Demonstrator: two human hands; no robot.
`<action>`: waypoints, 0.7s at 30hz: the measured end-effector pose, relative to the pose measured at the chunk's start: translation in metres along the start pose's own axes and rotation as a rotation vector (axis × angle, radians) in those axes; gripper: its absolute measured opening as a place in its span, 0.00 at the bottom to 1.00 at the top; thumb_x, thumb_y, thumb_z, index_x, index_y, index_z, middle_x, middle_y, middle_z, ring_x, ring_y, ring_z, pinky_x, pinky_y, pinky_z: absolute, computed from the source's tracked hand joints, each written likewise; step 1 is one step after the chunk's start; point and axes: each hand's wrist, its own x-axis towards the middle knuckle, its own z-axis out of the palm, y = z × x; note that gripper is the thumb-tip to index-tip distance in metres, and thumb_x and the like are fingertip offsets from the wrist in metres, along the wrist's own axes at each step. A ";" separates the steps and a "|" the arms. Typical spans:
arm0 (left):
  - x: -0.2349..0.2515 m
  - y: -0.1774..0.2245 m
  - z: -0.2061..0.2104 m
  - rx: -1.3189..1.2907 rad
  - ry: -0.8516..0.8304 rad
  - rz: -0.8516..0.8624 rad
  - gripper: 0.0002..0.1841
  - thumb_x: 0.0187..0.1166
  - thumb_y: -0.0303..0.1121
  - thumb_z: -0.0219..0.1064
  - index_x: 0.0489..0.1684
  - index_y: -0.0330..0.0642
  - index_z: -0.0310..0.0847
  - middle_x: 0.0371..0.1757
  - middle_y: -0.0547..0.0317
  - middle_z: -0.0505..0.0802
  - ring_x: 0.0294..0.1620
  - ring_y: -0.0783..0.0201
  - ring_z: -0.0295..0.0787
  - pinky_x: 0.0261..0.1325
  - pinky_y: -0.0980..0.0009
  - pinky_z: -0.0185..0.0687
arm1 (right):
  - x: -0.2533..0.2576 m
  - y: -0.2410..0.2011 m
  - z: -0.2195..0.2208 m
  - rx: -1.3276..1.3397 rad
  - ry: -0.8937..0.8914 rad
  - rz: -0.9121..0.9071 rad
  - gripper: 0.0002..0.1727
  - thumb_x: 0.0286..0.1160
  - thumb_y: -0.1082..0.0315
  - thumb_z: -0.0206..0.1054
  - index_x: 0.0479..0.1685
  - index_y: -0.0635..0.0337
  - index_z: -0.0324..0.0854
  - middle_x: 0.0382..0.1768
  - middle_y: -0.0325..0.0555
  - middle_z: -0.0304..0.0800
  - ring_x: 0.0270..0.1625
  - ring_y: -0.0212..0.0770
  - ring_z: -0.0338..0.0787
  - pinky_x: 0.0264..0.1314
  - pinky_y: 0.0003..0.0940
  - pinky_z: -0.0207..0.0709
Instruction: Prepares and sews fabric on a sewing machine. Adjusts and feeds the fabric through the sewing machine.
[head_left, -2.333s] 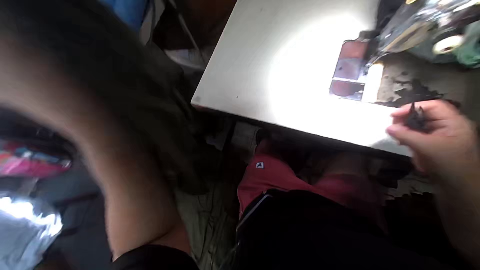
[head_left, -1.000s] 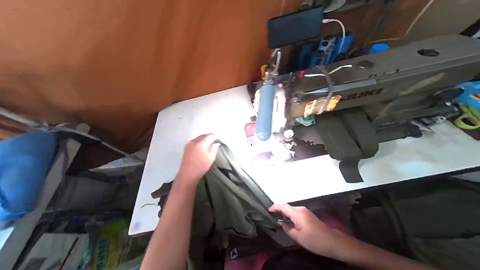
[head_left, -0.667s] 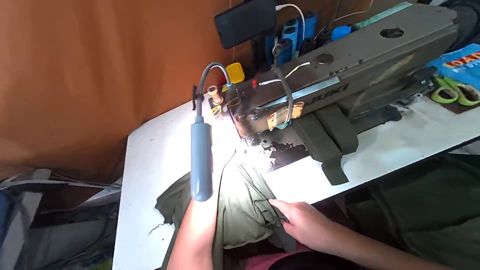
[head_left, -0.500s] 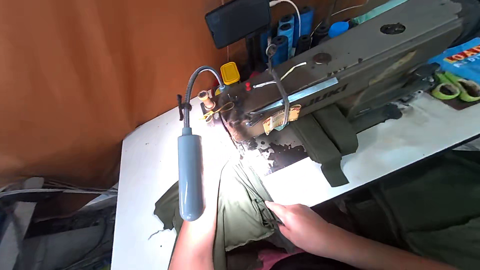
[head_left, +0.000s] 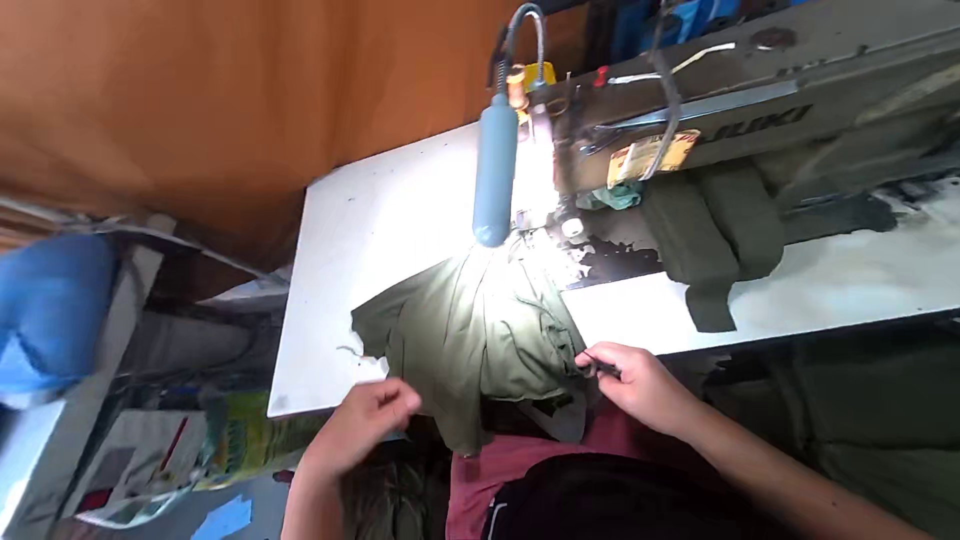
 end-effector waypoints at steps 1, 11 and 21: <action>-0.013 -0.017 0.006 0.041 -0.074 -0.166 0.22 0.83 0.46 0.64 0.47 0.31 0.88 0.35 0.50 0.93 0.33 0.61 0.90 0.45 0.59 0.87 | 0.000 -0.003 0.000 -0.010 0.003 0.013 0.16 0.67 0.81 0.58 0.47 0.70 0.90 0.43 0.55 0.93 0.44 0.41 0.91 0.51 0.34 0.83; 0.014 -0.046 0.131 -0.563 0.139 -0.286 0.12 0.85 0.27 0.60 0.59 0.29 0.80 0.43 0.51 0.93 0.39 0.66 0.93 0.46 0.65 0.92 | -0.003 -0.020 0.006 -0.143 -0.061 0.124 0.14 0.80 0.75 0.58 0.52 0.71 0.88 0.50 0.60 0.91 0.55 0.50 0.90 0.62 0.45 0.80; 0.020 0.018 -0.108 0.601 0.407 -0.287 0.21 0.88 0.37 0.63 0.62 0.24 0.82 0.59 0.19 0.87 0.64 0.22 0.83 0.64 0.21 0.70 | -0.003 -0.013 0.026 -0.459 -0.043 -0.293 0.06 0.65 0.77 0.68 0.38 0.68 0.87 0.35 0.59 0.88 0.35 0.57 0.92 0.33 0.52 0.86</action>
